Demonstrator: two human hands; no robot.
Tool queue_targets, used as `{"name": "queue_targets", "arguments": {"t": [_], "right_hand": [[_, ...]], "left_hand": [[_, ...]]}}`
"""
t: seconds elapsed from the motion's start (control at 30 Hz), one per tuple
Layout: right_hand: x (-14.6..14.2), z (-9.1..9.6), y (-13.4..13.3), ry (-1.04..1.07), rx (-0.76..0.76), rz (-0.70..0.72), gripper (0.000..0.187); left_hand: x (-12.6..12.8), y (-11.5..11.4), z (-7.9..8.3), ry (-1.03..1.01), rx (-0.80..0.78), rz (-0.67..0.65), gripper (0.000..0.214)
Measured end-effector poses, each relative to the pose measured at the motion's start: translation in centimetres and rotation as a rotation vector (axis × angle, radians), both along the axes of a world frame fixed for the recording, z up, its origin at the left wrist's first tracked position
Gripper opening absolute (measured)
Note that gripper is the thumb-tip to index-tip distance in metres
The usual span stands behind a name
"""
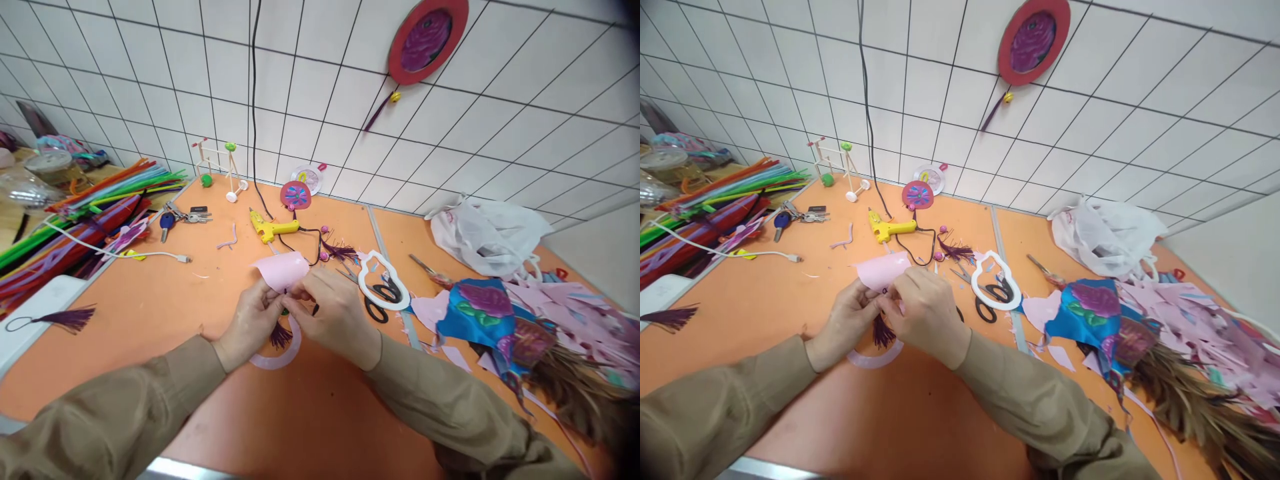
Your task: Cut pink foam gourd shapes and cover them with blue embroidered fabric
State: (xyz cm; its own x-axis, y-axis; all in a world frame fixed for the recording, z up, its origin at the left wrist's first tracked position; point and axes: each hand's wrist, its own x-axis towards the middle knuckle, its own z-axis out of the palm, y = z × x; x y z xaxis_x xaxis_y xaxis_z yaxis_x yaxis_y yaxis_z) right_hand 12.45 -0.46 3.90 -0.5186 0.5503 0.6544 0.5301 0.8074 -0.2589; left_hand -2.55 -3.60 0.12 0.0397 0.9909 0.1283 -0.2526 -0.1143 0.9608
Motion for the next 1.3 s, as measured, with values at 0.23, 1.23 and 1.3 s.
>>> {"name": "queue_targets", "arguments": {"t": [0.23,1.23,1.3], "right_hand": [[-0.1,-0.3,0.0,-0.011,0.007,0.018,0.018],[0.8,0.2,1.1,0.019,0.077,0.058,0.017],[0.9,0.5,1.1,0.078,0.093,0.097,0.014]], "left_hand": [[0.1,0.0,0.3,0.031,-0.012,0.018,0.019],[0.0,0.1,0.1,-0.036,-0.068,-0.029,0.024],[0.1,0.2,0.4,-0.057,-0.073,-0.035,0.025]]}}
